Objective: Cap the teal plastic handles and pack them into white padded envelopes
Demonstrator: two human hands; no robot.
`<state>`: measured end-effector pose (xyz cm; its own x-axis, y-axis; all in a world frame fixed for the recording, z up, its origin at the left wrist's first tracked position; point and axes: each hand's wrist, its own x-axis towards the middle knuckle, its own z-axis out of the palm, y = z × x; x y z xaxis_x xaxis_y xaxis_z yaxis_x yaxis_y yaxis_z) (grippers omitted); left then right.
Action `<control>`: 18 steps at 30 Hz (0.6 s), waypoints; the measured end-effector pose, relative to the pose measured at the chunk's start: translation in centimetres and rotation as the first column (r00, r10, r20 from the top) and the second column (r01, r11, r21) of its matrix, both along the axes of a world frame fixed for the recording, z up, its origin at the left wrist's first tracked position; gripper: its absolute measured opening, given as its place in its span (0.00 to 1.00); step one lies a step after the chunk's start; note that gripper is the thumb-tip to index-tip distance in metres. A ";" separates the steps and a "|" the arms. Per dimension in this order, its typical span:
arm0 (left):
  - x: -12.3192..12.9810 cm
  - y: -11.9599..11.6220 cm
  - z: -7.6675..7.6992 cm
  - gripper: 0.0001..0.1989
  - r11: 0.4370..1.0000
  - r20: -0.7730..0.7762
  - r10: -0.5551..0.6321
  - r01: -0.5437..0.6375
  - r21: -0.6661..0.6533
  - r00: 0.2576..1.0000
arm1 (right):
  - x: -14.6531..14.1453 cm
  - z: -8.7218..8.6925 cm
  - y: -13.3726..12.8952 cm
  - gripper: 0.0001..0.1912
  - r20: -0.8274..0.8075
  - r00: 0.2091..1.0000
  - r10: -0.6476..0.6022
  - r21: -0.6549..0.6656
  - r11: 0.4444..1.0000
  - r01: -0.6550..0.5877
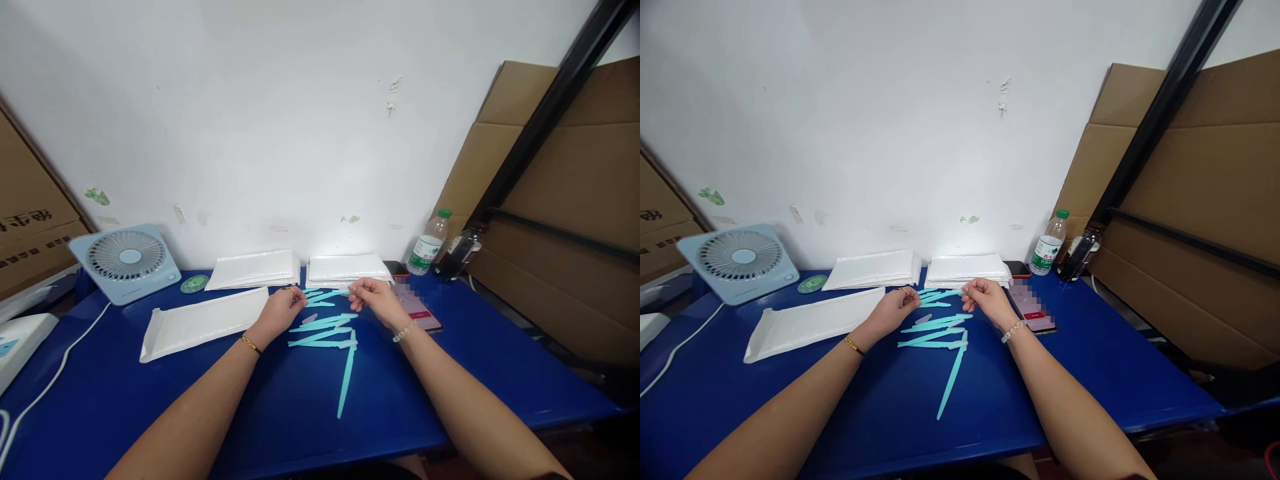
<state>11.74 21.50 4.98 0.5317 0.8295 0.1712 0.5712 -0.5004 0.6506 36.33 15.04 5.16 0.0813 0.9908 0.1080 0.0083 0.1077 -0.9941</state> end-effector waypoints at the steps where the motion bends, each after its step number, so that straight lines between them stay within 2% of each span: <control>1: 0.0 -0.1 0.0 0.11 1.000 -0.006 -0.016 0.016 -0.020 1.000 | -0.1 0.0 -0.1 0.19 0.007 0.999 0.039 -0.010 0.999 -0.039; 3: 0.0 -0.4 0.2 0.12 0.993 -0.035 -0.083 0.080 -0.089 0.996 | 0.0 0.0 -0.2 0.19 0.051 0.988 0.144 -0.061 0.988 -0.141; 5: 0.0 -0.7 0.3 0.13 0.978 -0.077 -0.153 0.140 -0.151 0.985 | 0.5 -0.1 -0.2 0.18 0.171 0.963 0.210 -0.117 0.975 -0.192; 7: 0.0 -0.9 0.4 0.12 0.981 -0.131 -0.163 0.147 -0.123 0.978 | 1.3 -0.3 0.0 0.16 0.406 0.905 0.125 -0.077 0.992 -0.102; 9: 0.1 -0.8 0.4 0.10 0.995 -0.176 -0.089 0.094 0.023 0.980 | 1.9 -0.7 0.3 0.13 0.646 0.759 -0.084 0.094 0.995 0.030; 11: 0.1 -0.6 0.2 0.09 0.985 -0.205 -0.008 0.044 0.169 0.979 | 2.2 -1.1 0.7 0.07 0.776 0.592 -0.218 0.232 0.971 0.053; 13: 0.1 -0.4 0.0 0.09 0.970 -0.232 0.037 0.021 0.240 0.972 | 2.0 -1.5 1.1 0.06 0.843 0.491 -0.219 0.249 0.968 0.003; 15: 0.1 -0.1 -0.3 0.07 0.968 -0.265 0.041 0.027 0.249 0.963 | 1.4 -1.7 1.4 0.05 0.897 0.402 -0.183 0.214 0.976 -0.035; 18: 0.2 0.0 -0.5 0.06 0.972 -0.287 0.035 0.034 0.231 0.957 | 0.4 -1.6 1.4 0.06 0.959 0.227 -0.168 0.174 0.985 -0.008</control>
<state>11.91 21.49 4.50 0.5863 0.7856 0.1979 0.7169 -0.6169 0.3249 36.72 16.49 3.54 -0.0952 0.9568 0.2748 0.9692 0.1521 -0.1938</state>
